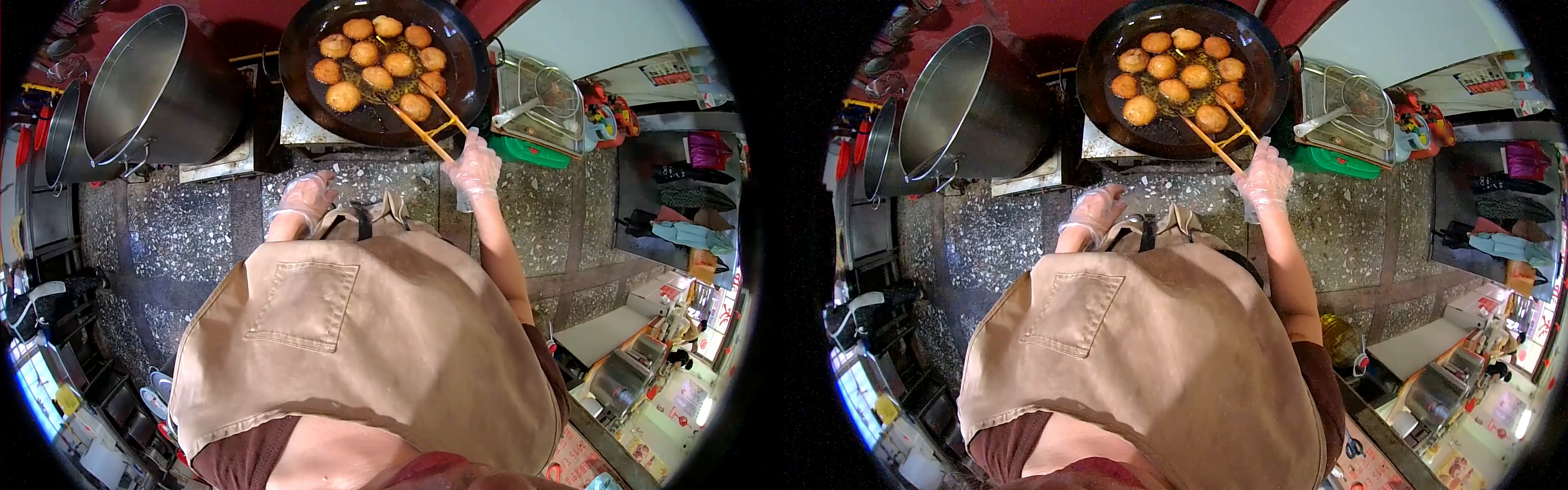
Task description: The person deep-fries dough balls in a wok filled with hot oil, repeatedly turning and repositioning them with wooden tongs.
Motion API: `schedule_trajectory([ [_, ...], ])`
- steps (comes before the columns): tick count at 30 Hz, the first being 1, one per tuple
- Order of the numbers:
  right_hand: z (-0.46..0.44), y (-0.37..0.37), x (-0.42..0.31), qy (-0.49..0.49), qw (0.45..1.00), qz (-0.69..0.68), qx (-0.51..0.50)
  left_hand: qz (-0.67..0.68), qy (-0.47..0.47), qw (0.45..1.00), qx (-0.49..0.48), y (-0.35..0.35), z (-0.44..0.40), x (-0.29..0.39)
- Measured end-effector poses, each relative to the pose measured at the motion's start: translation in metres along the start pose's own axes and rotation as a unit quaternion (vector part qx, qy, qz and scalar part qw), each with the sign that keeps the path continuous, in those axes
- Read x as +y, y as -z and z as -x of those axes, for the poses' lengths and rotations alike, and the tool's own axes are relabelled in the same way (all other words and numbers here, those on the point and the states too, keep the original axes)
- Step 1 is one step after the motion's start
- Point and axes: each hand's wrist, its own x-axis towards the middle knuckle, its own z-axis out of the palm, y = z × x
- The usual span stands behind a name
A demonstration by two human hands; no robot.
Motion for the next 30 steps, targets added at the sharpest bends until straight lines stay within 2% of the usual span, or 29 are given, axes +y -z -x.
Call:
schedule_trajectory([
  [10, 0.002, 0.004, 0.001, -0.007, 0.999, -0.014, -0.05, 0.001, 0.002, 1.0, -0.003, -0.005, 0.001, -0.002],
  [18, 0.004, 0.037, -0.003, 0.006, 0.993, 0.061, -0.103, -0.002, 0.006, 1.0, -0.003, -0.008, 0.0, -0.003],
  [23, -0.008, 0.05, -0.01, 0.013, 0.991, 0.097, -0.087, 0.009, 0.005, 1.0, 0.004, -0.009, 0.0, -0.002],
  [30, -0.034, 0.026, -0.011, 0.021, 0.983, 0.163, -0.079, 0.021, 0.021, 1.0, -0.007, -0.009, -0.001, -0.003],
])
